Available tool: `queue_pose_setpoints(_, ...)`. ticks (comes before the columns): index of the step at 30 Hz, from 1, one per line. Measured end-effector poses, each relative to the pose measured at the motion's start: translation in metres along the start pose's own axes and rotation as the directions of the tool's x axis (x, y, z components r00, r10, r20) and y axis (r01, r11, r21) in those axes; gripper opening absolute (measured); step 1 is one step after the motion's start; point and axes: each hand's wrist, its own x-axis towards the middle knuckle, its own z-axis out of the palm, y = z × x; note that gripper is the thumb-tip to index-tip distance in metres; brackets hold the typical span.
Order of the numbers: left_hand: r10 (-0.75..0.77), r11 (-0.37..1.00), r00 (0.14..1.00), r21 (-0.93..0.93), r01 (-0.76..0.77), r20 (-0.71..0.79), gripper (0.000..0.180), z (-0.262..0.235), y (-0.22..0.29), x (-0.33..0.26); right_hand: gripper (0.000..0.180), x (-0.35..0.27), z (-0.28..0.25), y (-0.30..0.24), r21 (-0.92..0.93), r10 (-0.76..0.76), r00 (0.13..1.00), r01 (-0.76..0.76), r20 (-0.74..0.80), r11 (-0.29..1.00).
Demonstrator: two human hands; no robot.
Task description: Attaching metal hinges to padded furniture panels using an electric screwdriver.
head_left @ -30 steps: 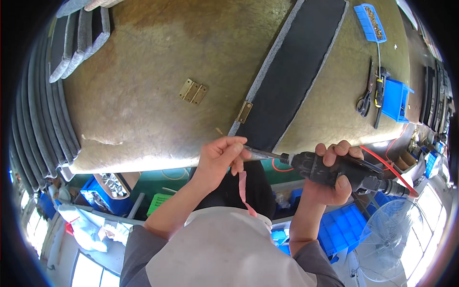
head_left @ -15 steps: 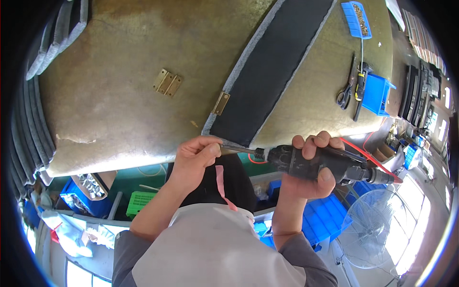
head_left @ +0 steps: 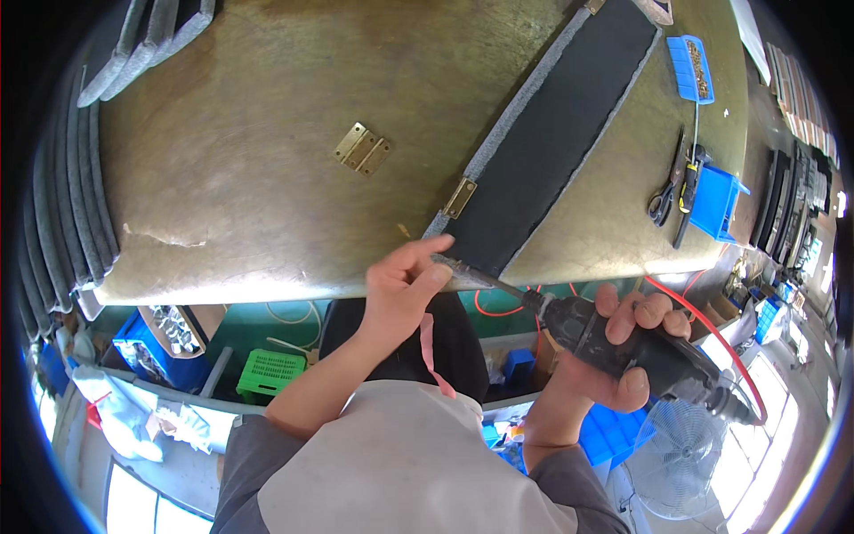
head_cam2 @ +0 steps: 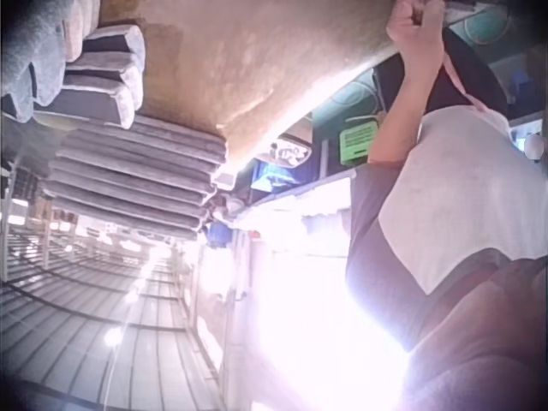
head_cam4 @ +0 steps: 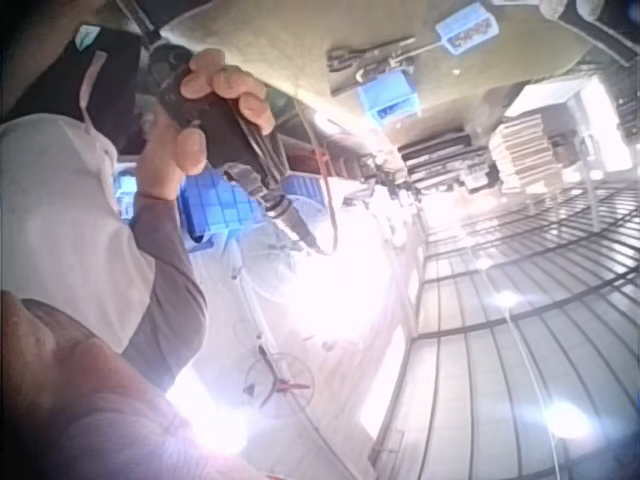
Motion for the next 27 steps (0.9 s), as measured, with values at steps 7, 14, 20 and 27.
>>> queue_pose_setpoints(7, 0.494, 0.522, 0.865, 0.826, -0.214, -0.088, 0.029, -0.005, 0.004, 0.035, 0.056, 0.013, 0.022, 0.017, -0.258, -0.042, 0.979, 0.094, 0.201, 0.962)
queue_pose_setpoints(14, 0.371, 0.560, 0.918, 0.823, -0.100, -0.141, 0.021, -0.002, 0.008, 0.048, 0.053, 0.015, 0.028, 0.032, -0.342, 0.000, 0.976, 0.075, 0.216, 0.937)
queue_pose_setpoints(20, 0.347, 0.575, 0.926, 0.814, -0.081, -0.153, 0.021, -0.004, 0.010, 0.048, 0.052, 0.020, 0.028, 0.040, -0.361, 0.004, 0.971, 0.086, 0.240, 0.929)
queue_pose_setpoints(27, 0.325, 0.537, 0.939, 0.839, -0.081, -0.117, 0.024, -0.008, 0.014, 0.045, 0.050, 0.019, 0.034, 0.046, -0.480, 0.018, 0.974, 0.096, 0.226, 0.872)
